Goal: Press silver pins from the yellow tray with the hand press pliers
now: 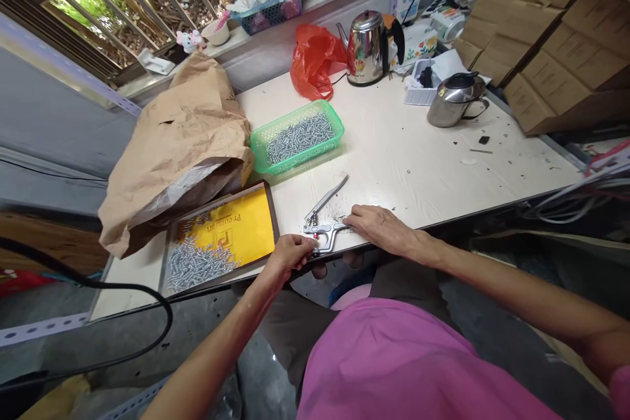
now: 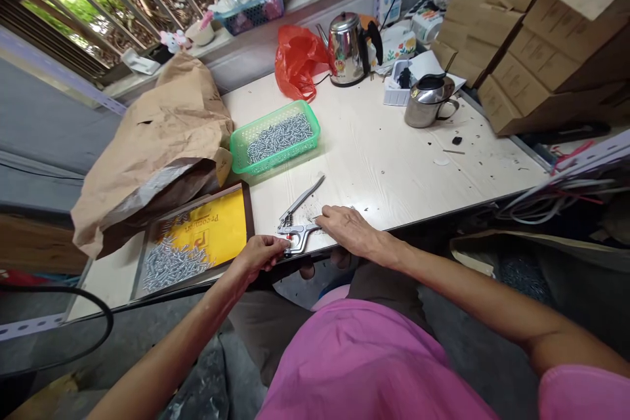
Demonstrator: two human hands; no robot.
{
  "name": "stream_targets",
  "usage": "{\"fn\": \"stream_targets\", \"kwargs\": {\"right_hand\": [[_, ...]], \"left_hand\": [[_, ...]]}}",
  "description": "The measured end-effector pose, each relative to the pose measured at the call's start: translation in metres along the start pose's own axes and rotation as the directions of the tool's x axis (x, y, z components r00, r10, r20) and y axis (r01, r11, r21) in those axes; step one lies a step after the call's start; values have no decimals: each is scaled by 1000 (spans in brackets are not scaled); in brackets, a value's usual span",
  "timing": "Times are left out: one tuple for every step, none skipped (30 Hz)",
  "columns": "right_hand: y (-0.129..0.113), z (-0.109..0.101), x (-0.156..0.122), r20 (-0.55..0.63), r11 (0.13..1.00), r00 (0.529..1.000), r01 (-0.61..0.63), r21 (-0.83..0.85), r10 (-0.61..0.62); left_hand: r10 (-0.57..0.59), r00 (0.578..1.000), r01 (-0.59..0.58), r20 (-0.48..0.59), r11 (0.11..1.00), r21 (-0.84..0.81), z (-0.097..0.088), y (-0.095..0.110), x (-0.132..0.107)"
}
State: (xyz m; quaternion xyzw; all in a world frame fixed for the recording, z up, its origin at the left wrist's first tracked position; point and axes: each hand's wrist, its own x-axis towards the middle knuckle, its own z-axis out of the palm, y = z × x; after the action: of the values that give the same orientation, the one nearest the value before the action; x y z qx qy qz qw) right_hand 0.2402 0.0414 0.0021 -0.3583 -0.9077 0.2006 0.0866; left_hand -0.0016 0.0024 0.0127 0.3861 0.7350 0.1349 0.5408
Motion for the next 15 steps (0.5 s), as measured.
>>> {"fn": "stream_targets", "kwargs": {"right_hand": [[4, -2, 3, 2, 1000, 1000, 15, -4, -15], [8, -4, 8, -1, 999, 1000, 31, -18, -31], [13, -7, 13, -2, 998, 999, 43, -40, -43], [19, -10, 20, 6, 996, 999, 48, -70, -48], [24, -13, 28, 28, 993, 998, 50, -104, -47], [28, -16, 35, 67, 990, 997, 56, -132, -48], [31, -18, 42, 117, 986, 992, 72, -152, -54], [33, -20, 48, 163, 982, 984, 92, -164, -65], [34, -22, 54, 197, 978, 977, 112, -173, -77], [33, -23, 57, 214, 975, 973, 127, -181, -87], [32, -25, 60, 218, 973, 972, 135, -189, -92], [29, -26, 61, 216, 971, 973, 132, -201, -87], [27, -27, 61, 214, 969, 974, 123, -213, -77], [24, -28, 61, 214, 967, 975, 115, -225, -66], [21, -28, 59, 216, 966, 975, 109, -235, -58]], "left_hand": [[5, 1000, -5, -1, 1000, -1, 0, -1, 0], [12, 1000, -12, -1, 1000, 0, 0, -2, 0], [19, 1000, -19, -1, 1000, 3, 1, -3, -1], [25, 1000, -25, -4, 1000, 5, 1, -4, -1], [31, 999, -31, -7, 1000, 6, 1, -5, -1], [37, 999, -37, -13, 999, 6, 2, -6, -1], [42, 999, -42, -17, 999, 3, 2, -6, -1], [46, 999, -46, -20, 999, 1, 2, -7, -1], [50, 999, -50, -21, 999, -3, 3, -8, -1], [55, 998, -55, -21, 998, -5, 3, -8, -1], [59, 998, -59, -21, 998, -6, 3, -8, -1], [61, 998, -61, -21, 998, -5, 3, -8, -1], [63, 998, -63, -22, 998, -2, 4, -8, -1], [62, 998, -62, -24, 998, 2, 4, -8, -2], [59, 998, -59, -27, 998, 7, 4, -8, -3]]}}
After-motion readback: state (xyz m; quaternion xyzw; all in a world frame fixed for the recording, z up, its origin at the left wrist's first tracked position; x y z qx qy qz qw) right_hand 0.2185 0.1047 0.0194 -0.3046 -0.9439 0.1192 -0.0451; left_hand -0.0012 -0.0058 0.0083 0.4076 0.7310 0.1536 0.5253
